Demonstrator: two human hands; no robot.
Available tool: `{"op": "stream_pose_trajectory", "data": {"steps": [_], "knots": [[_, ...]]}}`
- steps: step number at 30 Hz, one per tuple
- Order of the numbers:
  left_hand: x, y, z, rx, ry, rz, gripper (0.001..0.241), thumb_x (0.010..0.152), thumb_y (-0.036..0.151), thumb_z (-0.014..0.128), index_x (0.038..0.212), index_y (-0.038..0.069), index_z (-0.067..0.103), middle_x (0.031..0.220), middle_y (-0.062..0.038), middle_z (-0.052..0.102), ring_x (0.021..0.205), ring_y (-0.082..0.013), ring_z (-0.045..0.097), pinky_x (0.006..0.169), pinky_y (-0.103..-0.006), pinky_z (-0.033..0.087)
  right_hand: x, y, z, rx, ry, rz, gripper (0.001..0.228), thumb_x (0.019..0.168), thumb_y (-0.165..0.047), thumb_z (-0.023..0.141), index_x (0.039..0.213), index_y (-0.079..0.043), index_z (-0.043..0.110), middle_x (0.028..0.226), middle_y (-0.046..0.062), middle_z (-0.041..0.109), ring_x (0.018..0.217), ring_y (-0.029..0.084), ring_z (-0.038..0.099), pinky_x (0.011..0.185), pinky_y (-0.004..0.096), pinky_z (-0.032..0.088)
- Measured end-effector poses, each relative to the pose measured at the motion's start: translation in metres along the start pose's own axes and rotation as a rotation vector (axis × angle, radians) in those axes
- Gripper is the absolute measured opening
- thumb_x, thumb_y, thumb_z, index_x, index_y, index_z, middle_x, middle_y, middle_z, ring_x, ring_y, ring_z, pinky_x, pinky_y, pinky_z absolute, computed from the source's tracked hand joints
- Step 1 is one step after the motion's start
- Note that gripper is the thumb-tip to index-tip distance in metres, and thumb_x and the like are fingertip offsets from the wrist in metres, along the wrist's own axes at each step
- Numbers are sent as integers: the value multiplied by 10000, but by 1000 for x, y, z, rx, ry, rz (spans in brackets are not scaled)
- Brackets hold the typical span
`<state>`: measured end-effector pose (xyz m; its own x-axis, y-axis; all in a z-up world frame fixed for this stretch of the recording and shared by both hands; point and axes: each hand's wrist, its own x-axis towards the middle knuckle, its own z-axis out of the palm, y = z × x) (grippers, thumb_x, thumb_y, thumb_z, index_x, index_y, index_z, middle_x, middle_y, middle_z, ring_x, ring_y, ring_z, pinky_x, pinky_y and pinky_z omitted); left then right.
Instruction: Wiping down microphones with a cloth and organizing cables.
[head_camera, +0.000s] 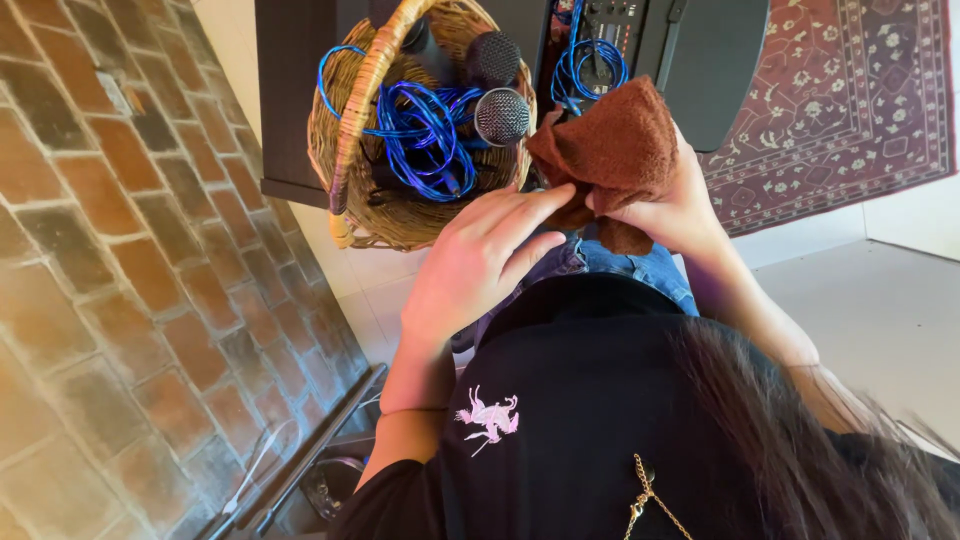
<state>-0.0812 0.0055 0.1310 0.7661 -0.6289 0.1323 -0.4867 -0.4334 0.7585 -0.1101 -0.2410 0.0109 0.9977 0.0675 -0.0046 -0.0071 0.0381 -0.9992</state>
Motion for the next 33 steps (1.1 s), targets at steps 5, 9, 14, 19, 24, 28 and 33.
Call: {"op": "stream_pose_trajectory", "data": {"steps": [5, 9, 14, 19, 24, 28, 33], "knots": [[-3, -3, 1, 19, 67, 22, 393, 1002, 176, 748, 1364, 84, 627, 1275, -76, 704, 1194, -300, 658, 1099, -422, 525, 4, 1, 1, 37, -23, 15, 835, 779, -119, 920, 1483, -7, 485, 1399, 81, 636, 1329, 174, 607, 1196, 363, 480], [2, -4, -1, -6, 125, 61, 421, 1000, 146, 769, 1384, 85, 610, 1408, -65, 661, 1302, -264, 650, 1163, -406, 520, 5, -1, 1, 65, -3, 16, 848, 760, -127, 921, 1477, -12, 482, 1400, 75, 631, 1335, 178, 604, 1189, 364, 479], [20, -7, 5, -91, 123, 105, 476, 1001, 95, 784, 1431, 88, 580, 1480, -69, 600, 1302, -256, 634, 1123, -348, 529, 1, -5, -8, 74, 34, -8, 809, 791, -133, 915, 1473, -17, 497, 1403, 72, 631, 1327, 171, 599, 1189, 361, 479], [48, 3, 23, -59, 36, 153, 516, 992, 103, 800, 1452, 98, 566, 1511, -60, 573, 1315, -255, 621, 1136, -357, 510, -15, 5, -35, 53, 142, 9, 758, 792, -135, 914, 1436, -14, 533, 1361, 64, 647, 1284, 160, 606, 1151, 346, 494], [87, 21, 50, -140, -90, 184, 518, 992, 131, 794, 1451, 95, 558, 1491, -55, 578, 1307, -259, 620, 1116, -346, 527, -39, 25, -78, 166, 281, 18, 625, 843, -135, 884, 1390, 2, 614, 1274, 73, 693, 1205, 162, 654, 1135, 349, 516], [122, 40, 82, -165, -160, 222, 508, 997, 119, 784, 1453, 100, 561, 1490, -62, 576, 1308, -255, 624, 1113, -341, 531, -60, 10, -121, 186, 356, 2, 621, 855, -138, 879, 1397, 3, 610, 1333, 68, 689, 1211, 158, 645, 1139, 344, 507], [168, 82, 139, -218, -220, 257, 481, 1012, 119, 766, 1449, 103, 566, 1498, -75, 571, 1307, -258, 619, 1113, -334, 529, -88, -3, -194, 343, 442, -39, 700, 870, -89, 855, 1487, -10, 534, 1354, 78, 651, 1286, 179, 615, 1159, 332, 471]]}}
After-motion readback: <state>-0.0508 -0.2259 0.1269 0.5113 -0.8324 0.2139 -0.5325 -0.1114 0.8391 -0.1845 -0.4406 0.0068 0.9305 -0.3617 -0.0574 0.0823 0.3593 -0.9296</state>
